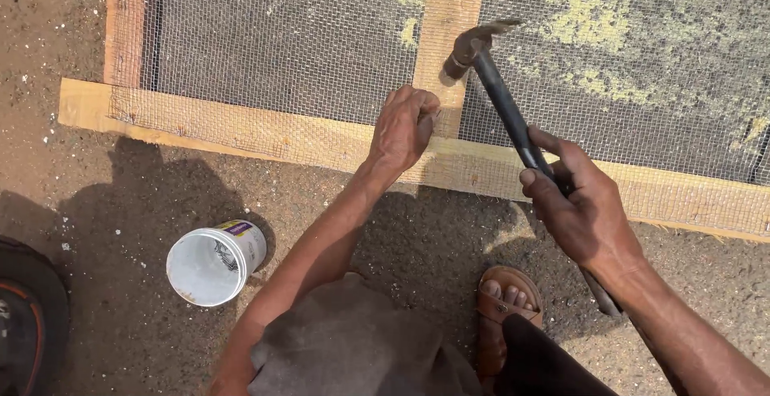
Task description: Hammering small nails into a wooden frame to secure a mesh screen.
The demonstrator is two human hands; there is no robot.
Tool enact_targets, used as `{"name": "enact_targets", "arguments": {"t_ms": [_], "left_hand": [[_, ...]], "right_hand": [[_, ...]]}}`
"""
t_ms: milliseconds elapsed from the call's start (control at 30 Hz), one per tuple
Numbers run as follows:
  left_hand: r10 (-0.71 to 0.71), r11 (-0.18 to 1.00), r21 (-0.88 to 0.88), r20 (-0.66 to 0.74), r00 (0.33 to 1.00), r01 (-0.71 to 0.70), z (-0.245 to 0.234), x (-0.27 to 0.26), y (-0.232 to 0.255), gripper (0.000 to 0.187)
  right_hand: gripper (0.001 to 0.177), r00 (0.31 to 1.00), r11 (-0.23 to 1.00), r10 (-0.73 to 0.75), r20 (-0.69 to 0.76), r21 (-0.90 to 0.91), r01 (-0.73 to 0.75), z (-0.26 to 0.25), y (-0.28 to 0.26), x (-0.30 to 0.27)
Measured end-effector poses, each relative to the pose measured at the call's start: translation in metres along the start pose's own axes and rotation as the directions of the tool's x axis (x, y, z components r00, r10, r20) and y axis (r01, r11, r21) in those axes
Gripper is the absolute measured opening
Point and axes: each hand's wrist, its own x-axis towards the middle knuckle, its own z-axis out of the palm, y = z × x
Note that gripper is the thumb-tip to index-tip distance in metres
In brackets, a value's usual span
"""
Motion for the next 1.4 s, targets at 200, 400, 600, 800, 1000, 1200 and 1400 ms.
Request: {"name": "enact_targets", "arguments": {"t_ms": [200, 400, 600, 800, 1000, 1200, 1400], "left_hand": [[0.041, 0.989, -0.142, -0.064, 0.997, -0.05, -0.004, -0.014, -0.01, 0.043], [-0.04, 0.977, -0.211, -0.007, 0.999, 0.037, -0.004, -0.021, -0.011, 0.051], [-0.063, 0.967, -0.249, 0.007, 0.998, 0.063, -0.006, -0.014, -0.01, 0.051], [-0.074, 0.966, -0.248, 0.016, 0.997, 0.076, -0.011, -0.02, -0.009, 0.053], [-0.114, 0.955, -0.269, 0.061, 0.992, 0.127, -0.016, -0.014, -0.005, 0.052], [-0.126, 0.922, -0.368, 0.008, 0.992, 0.12, -0.012, -0.012, -0.015, 0.045], [-0.239, 0.865, -0.445, 0.038, 0.97, 0.231, -0.016, -0.014, -0.011, 0.042]], "right_hand": [[0.048, 0.989, 0.989, 0.143, -0.024, -0.017, -0.144, 0.024, 0.006, -0.001], [0.053, 0.992, 0.953, 0.058, -0.115, 0.301, -0.021, 0.024, -0.002, -0.009], [0.05, 0.971, 0.941, 0.238, 0.037, 0.239, -0.24, 0.029, 0.007, -0.004], [0.054, 0.99, 0.91, 0.113, -0.087, 0.409, -0.068, 0.032, 0.004, -0.006], [0.048, 0.942, 0.899, 0.311, 0.129, 0.282, -0.336, 0.016, 0.02, 0.009], [0.04, 0.978, 0.718, 0.19, -0.092, 0.692, -0.074, 0.0, 0.033, 0.023], [0.043, 0.886, 0.711, 0.337, 0.318, 0.531, -0.461, -0.009, 0.058, 0.034]]}}
